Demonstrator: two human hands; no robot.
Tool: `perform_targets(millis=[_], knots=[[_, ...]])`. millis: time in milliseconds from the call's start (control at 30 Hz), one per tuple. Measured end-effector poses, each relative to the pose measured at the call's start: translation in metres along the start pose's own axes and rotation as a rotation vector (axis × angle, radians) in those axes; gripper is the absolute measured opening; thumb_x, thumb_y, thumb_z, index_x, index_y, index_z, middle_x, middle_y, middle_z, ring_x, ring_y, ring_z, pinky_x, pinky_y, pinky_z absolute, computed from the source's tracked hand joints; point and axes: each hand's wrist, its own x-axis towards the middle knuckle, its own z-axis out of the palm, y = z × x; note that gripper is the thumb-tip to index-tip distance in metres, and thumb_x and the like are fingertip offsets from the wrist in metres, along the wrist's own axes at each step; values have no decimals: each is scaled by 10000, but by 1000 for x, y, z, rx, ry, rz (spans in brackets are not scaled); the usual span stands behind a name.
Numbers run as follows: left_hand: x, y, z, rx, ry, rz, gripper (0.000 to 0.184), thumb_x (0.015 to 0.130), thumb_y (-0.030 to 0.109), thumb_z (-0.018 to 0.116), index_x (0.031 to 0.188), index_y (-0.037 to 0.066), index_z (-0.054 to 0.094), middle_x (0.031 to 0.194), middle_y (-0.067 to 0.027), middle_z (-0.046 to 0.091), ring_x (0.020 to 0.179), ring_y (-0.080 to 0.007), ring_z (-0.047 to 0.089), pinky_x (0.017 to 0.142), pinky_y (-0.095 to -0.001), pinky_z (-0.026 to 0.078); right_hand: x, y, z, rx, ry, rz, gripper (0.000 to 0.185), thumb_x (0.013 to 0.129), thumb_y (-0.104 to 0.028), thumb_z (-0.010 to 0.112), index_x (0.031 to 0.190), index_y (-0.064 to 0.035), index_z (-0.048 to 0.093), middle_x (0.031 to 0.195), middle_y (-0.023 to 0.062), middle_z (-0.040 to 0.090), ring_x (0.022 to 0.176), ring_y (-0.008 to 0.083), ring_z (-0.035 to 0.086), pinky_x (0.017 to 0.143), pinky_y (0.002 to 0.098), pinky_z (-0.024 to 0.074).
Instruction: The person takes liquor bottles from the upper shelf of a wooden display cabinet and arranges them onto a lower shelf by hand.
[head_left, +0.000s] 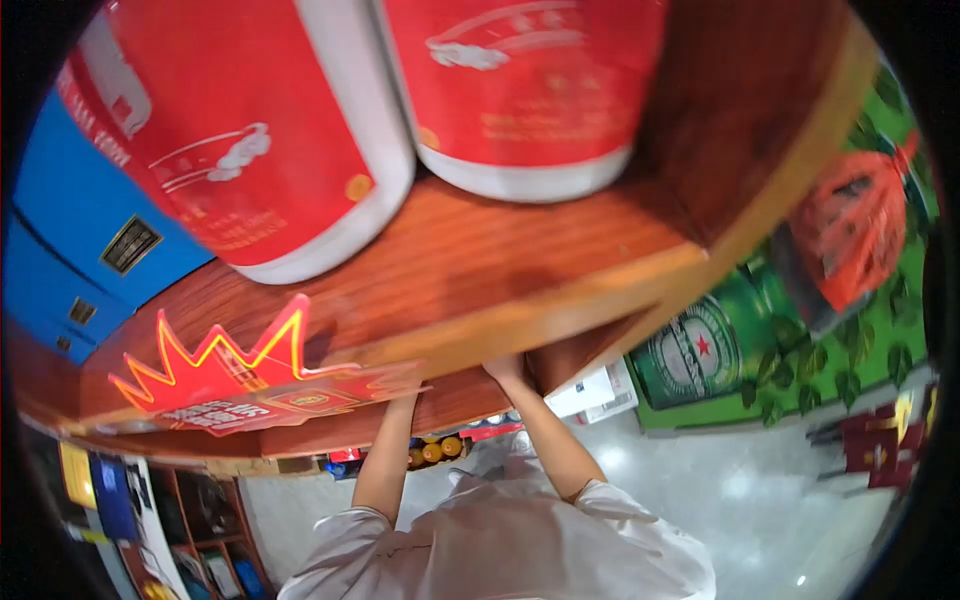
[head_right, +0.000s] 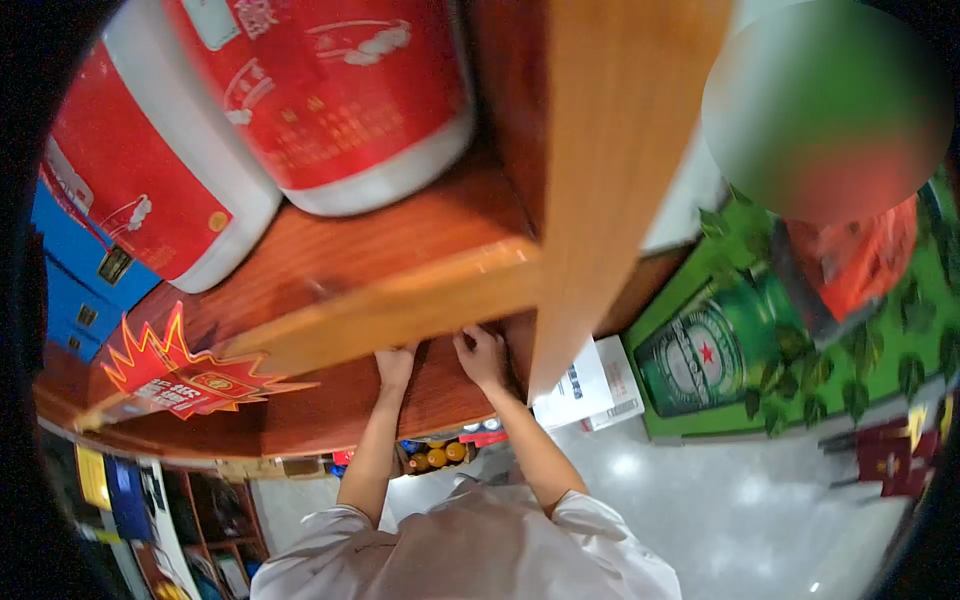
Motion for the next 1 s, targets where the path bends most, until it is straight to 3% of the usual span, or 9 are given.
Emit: perform_targets(millis=[200,267,333,533,600,767,833,867,1000], knots=[[-81,32,-62,267,217,114,218,988,104,627,1162,-27,630,999,-94,696,890,-152,674,793,-291,549,-7,43,11,-133,-259,126,366,937,-264,640,1169,19,661,1173,237,681,1151,422,604,993,504,463],[-112,51,-106,-2,223,-83,204,1007,142,611,1123,-20,657,933,-78,702,837,-156,673,775,-301,551,-3,57,25,83,-57,-79,233,986,-204,624,1022,11,707,1013,152,736,918,245,698,811,371,547],[-138,67,-151,-233,272,-172,215,1027,164,584,1107,-19,662,879,-65,700,796,-149,667,756,-299,550,-2,41,24,340,-32,-90,208,988,-129,620,1046,52,701,1014,145,749,853,179,701,772,300,544],[-261,81,-297,-156,744,-70,215,1016,179,619,1032,-25,685,817,-48,699,751,-111,651,713,-260,531,0,36,18,70,-40,-143,204,966,-101,592,1034,63,694,995,220,723,931,295,693,894,387,521],[-324,75,-339,-128,880,-170,241,989,202,662,1010,-35,700,838,-62,713,767,-116,657,724,-266,540,-22,41,25,114,-4,-182,184,955,-61,599,1039,73,694,989,226,720,931,298,688,883,388,527],[-479,25,-426,-162,1215,-311,175,888,139,761,921,-31,734,801,-71,723,724,-126,665,678,-272,534,-109,-47,63,-28,-5,-143,192,929,-90,670,963,95,710,874,154,736,786,222,682,763,360,557],[-534,5,-451,-182,1285,-354,155,852,96,771,918,-40,733,794,-77,719,703,-137,665,658,-271,528,-141,-65,118,213,-81,-104,173,905,-103,715,955,61,736,848,116,735,762,180,665,732,330,547],[-548,13,-458,-208,1299,-400,150,850,86,767,914,-44,729,794,-81,719,707,-139,667,660,-271,528,-175,-145,129,188,-151,-161,187,917,-128,724,936,58,737,809,32,705,733,107,617,685,274,514],[-602,66,-507,-222,1334,-459,135,859,62,740,904,-61,705,795,-99,717,731,-145,672,680,-269,529,-246,-293,213,234,-512,-461,98,866,-62,756,895,30,741,820,107,700,762,170,666,720,290,530]])
